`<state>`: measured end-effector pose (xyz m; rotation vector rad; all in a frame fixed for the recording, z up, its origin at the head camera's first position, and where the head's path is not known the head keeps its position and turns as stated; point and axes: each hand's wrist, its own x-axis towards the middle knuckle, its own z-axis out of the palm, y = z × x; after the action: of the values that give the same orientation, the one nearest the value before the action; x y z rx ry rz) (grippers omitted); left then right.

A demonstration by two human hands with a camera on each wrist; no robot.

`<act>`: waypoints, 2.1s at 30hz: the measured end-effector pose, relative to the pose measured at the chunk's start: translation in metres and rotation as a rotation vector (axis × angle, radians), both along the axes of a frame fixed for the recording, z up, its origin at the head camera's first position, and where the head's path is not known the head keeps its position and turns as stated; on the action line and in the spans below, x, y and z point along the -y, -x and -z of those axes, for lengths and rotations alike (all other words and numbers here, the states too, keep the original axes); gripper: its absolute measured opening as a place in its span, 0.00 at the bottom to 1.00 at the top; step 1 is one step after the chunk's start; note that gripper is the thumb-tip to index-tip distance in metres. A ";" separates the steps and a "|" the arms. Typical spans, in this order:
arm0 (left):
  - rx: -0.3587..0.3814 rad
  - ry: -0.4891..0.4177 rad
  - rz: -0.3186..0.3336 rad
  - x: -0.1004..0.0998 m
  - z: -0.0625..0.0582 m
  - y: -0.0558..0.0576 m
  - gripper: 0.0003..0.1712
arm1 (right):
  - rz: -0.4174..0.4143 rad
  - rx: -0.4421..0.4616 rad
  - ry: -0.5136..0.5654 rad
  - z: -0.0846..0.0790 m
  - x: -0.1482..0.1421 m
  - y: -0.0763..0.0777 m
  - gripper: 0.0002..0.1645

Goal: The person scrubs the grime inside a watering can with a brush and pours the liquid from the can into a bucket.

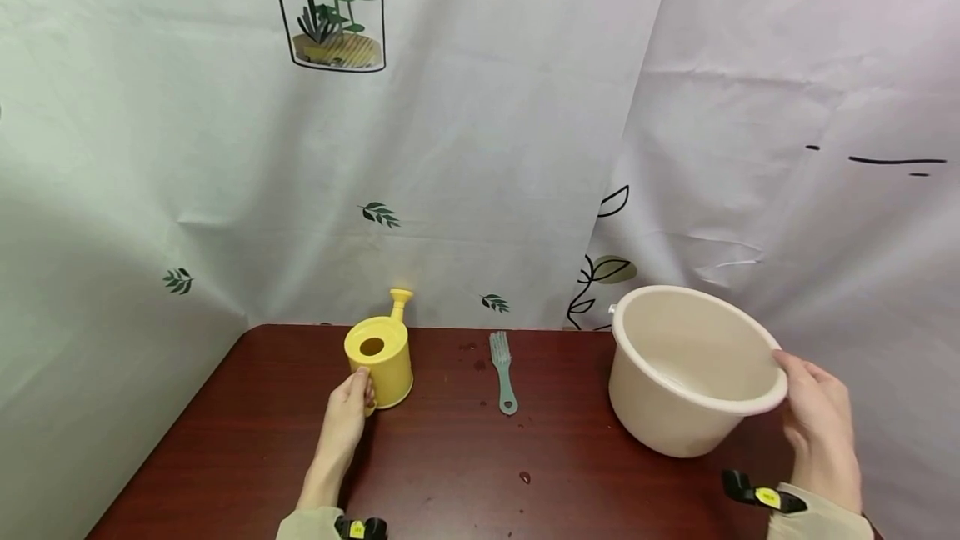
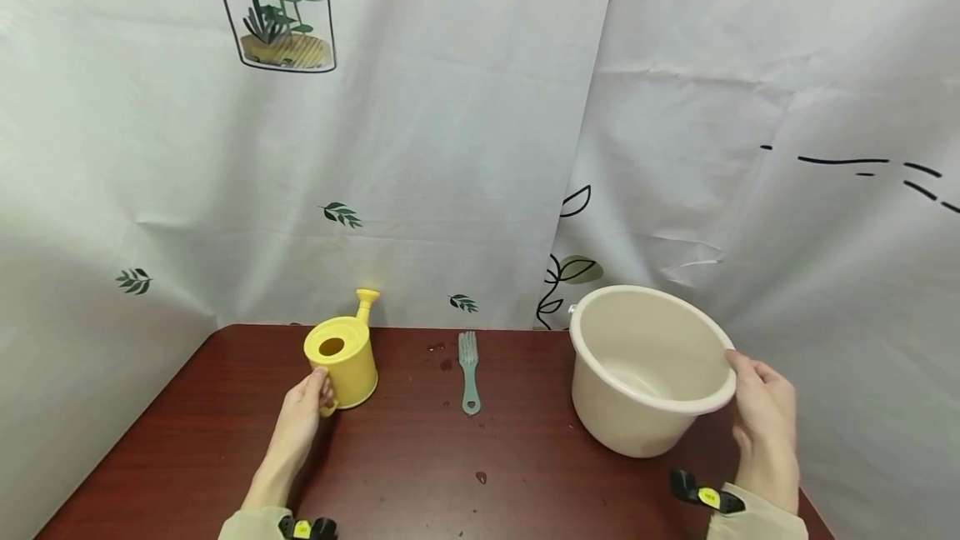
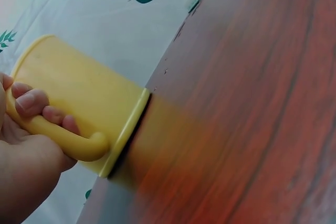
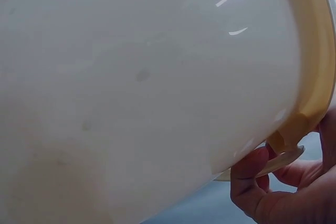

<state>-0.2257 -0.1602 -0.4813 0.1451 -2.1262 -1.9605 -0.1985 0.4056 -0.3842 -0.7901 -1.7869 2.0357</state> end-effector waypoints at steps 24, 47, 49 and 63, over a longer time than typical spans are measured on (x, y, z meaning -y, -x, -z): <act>-0.120 0.012 0.056 -0.035 -0.032 -0.002 0.25 | 0.000 -0.042 0.061 0.003 -0.003 0.003 0.10; -0.303 0.166 0.264 -0.115 -0.095 0.020 0.23 | -0.018 -0.018 -0.016 0.000 -0.002 -0.001 0.11; -0.307 0.177 0.283 -0.123 -0.099 0.022 0.24 | -0.018 0.003 -0.065 0.000 -0.002 -0.003 0.13; -0.345 0.280 0.363 -0.174 -0.116 0.027 0.24 | 0.006 0.215 -0.504 -0.008 -0.006 -0.019 0.21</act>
<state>-0.2527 0.0138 -0.3650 -0.6220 -2.2677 -1.6708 -0.1793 0.4116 -0.3763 -0.8702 -2.2743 1.4310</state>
